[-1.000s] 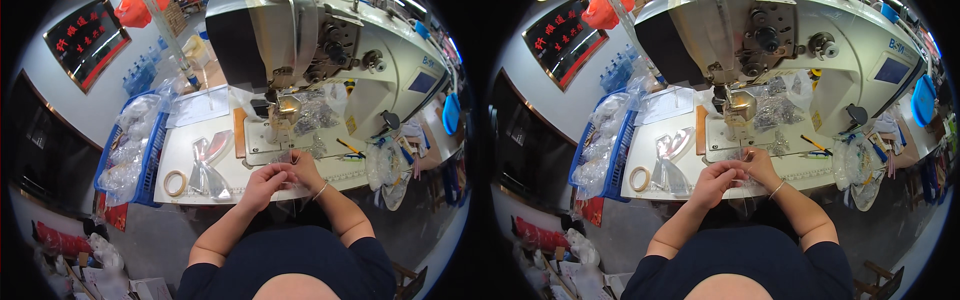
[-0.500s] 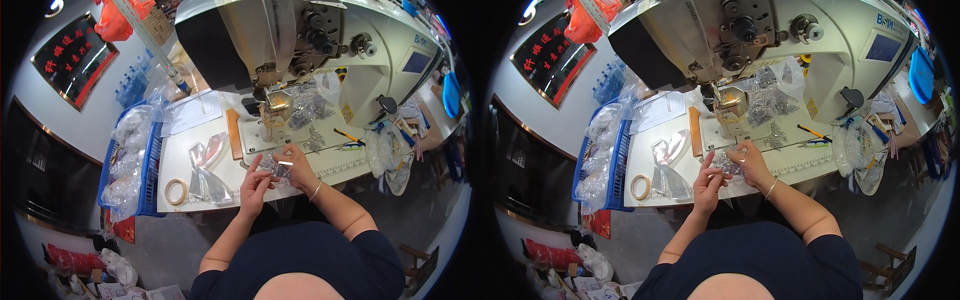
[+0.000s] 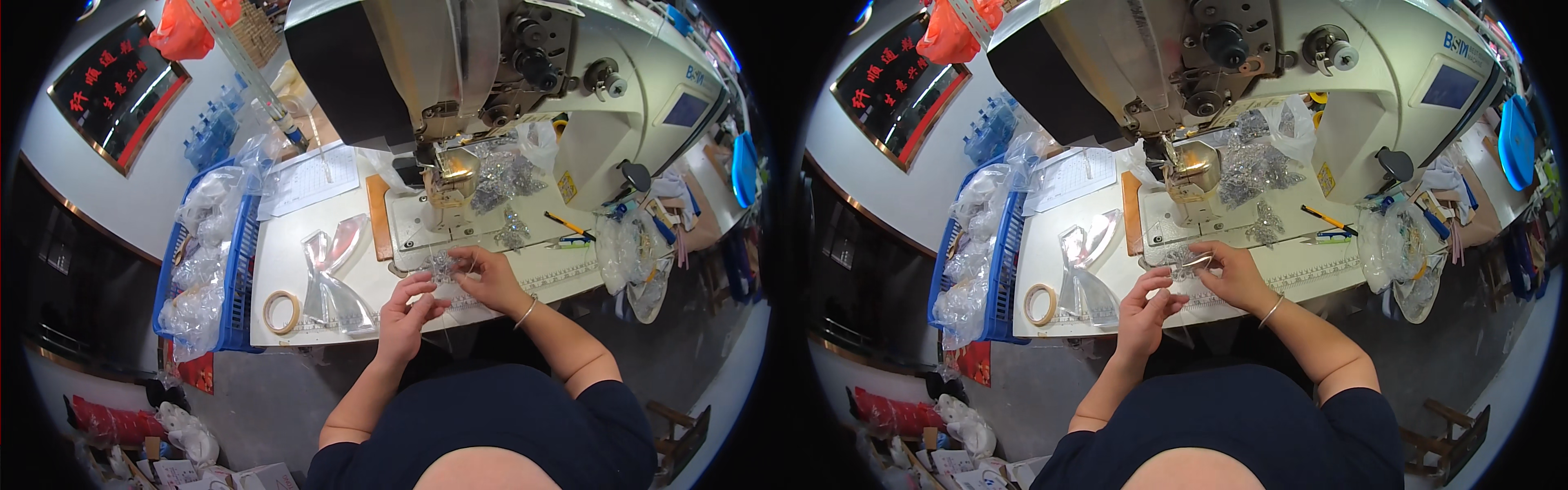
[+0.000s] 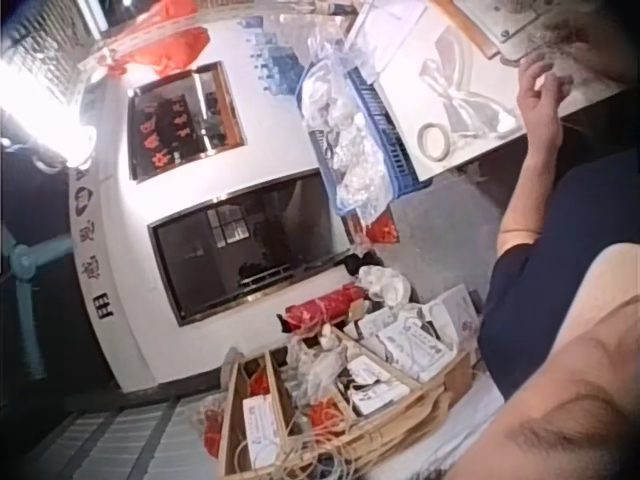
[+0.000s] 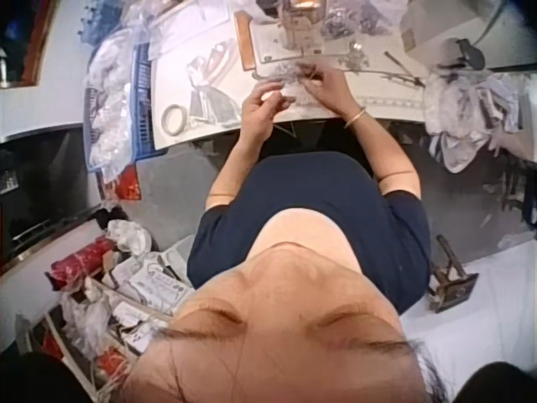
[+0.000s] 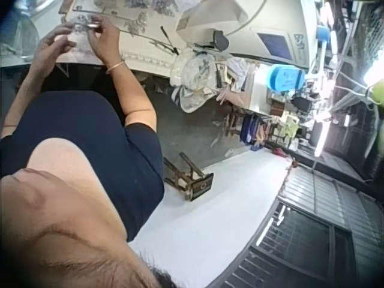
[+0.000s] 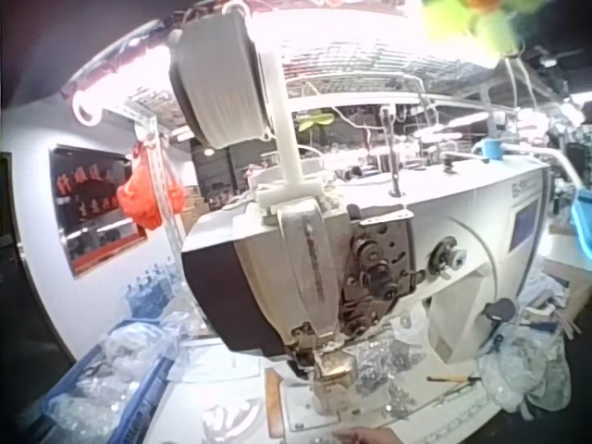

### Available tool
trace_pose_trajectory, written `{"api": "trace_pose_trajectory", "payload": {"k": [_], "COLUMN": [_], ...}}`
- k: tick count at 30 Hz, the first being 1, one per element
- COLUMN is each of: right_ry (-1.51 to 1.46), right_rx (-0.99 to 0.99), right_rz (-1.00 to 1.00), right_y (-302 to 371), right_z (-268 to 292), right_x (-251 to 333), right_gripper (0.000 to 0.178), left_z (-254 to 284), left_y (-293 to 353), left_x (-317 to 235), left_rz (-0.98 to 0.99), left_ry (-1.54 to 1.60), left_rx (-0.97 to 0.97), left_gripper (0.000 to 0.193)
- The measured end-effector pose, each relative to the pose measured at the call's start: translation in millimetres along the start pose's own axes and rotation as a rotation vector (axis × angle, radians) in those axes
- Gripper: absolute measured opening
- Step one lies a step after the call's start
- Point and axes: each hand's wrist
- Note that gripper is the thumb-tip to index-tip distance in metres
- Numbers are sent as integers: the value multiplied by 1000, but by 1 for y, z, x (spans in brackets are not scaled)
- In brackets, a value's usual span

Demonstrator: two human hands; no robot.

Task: The person prepares a small, shiny, silver decorative piece by arranging it on a sewing machine table. They then use the sewing machine to stitch the decoration, followed by trimming excess threads with scissors. The person handles the finished piece and places it on the table.

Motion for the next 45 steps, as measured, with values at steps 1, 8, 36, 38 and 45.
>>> {"api": "trace_pose_trajectory", "payload": {"k": [1,8,36,38,45], "right_ry": [-85,-628,-703,-696,-685], "right_rx": [-11,80,176,186,181], "right_rz": [-10,-175,-209,-222,-194], "right_y": [0,1,0,0,0], "right_z": [-3,-6,3,5,2], "right_x": [-3,5,13,14,9], "right_gripper": [37,38,39,39,38], "left_z": [-6,-4,-10,-11,-11], "left_y": [4,-6,-10,-10,-10], "left_x": [-7,-7,-9,-9,-6], "left_rz": [14,-40,-103,-100,-94], "left_ry": [-5,-96,-116,-105,-106], "left_rx": [11,-150,-268,-268,-290], "left_gripper": [15,14,12,12,12]}}
Point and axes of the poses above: each hand's wrist, its own y-axis away from the middle knuckle, its own z-axis out of the back of the hand, x = y × z, and after that the axes turned 3 degrees about x, right-handed
